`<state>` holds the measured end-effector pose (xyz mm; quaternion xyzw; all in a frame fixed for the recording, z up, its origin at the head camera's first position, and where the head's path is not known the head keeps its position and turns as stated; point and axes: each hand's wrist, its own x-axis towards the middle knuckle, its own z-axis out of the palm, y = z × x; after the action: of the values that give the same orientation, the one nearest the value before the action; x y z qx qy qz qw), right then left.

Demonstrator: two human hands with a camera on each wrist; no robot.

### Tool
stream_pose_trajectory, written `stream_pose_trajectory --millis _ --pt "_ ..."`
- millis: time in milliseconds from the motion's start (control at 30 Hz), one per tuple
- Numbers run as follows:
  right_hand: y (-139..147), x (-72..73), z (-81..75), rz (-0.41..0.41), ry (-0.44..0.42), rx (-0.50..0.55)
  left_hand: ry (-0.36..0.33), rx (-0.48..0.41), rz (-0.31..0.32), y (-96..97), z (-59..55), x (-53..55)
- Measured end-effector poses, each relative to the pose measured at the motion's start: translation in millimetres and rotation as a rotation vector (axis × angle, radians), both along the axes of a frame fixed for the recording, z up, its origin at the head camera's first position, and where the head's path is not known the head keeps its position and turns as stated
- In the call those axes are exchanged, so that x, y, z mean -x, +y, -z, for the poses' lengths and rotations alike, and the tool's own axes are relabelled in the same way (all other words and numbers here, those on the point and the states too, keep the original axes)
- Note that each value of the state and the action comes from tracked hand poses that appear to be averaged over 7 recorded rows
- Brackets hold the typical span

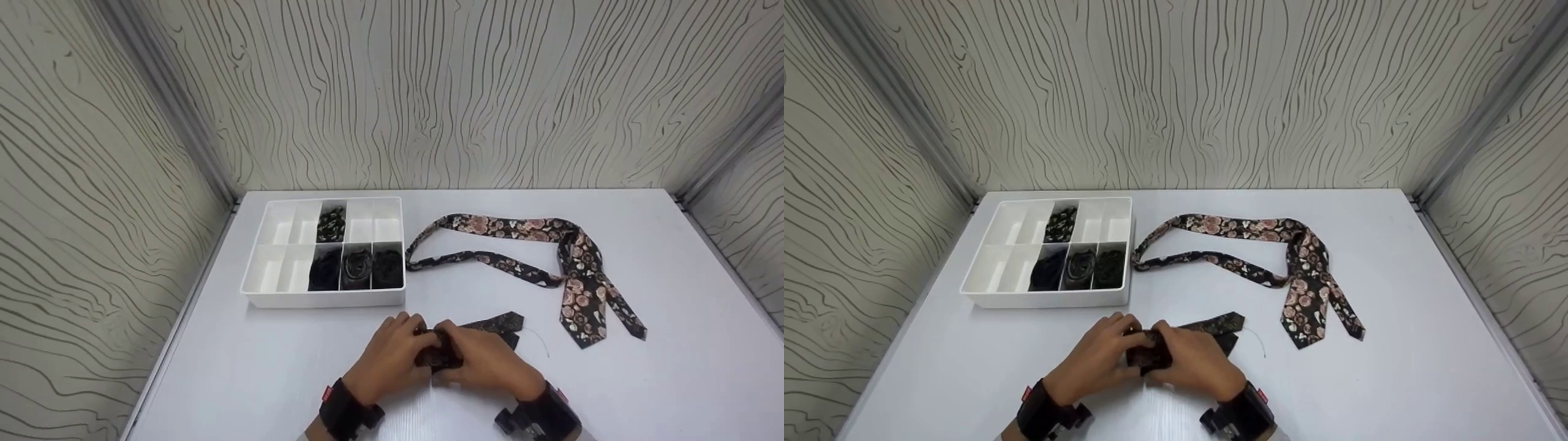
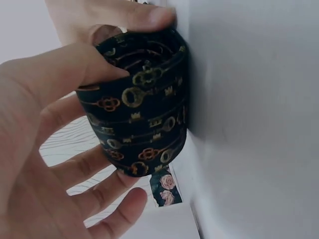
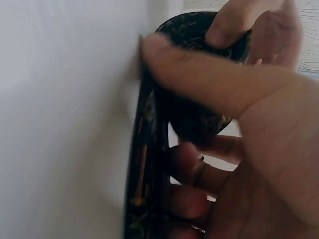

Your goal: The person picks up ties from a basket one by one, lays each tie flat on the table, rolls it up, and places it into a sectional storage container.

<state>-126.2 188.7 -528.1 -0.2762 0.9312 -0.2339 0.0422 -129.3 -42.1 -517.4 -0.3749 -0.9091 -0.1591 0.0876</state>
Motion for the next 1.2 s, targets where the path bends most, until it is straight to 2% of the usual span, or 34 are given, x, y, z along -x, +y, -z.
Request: stream_pose_trajectory --millis 167,367,533,800,1033,1200 --pt "-2.6 0.4 1.1 0.011 0.045 -0.024 -0.024 0.008 0.001 0.2 -1.8 -1.6" --pt "-0.8 0.8 3.0 0.026 0.037 -0.027 0.013 0.025 -0.022 -1.1 -3.5 -0.1" --pt "-2.2 0.5 0.4 0.029 0.019 -0.018 -0.002 0.037 -0.043 -0.7 -3.3 1.0" --pt "-3.1 1.4 1.4 0.023 0.069 -0.017 0.008 0.028 -0.007 2.1 -3.7 -0.8" --pt "-1.3 -0.2 3.3 -0.012 0.033 0.004 -0.018 0.016 0.011 3.9 -4.6 -1.6" --pt "2.0 0.9 6.1 0.013 0.005 -0.011 -0.028 -0.007 0.018 1.8 -5.0 -1.8"
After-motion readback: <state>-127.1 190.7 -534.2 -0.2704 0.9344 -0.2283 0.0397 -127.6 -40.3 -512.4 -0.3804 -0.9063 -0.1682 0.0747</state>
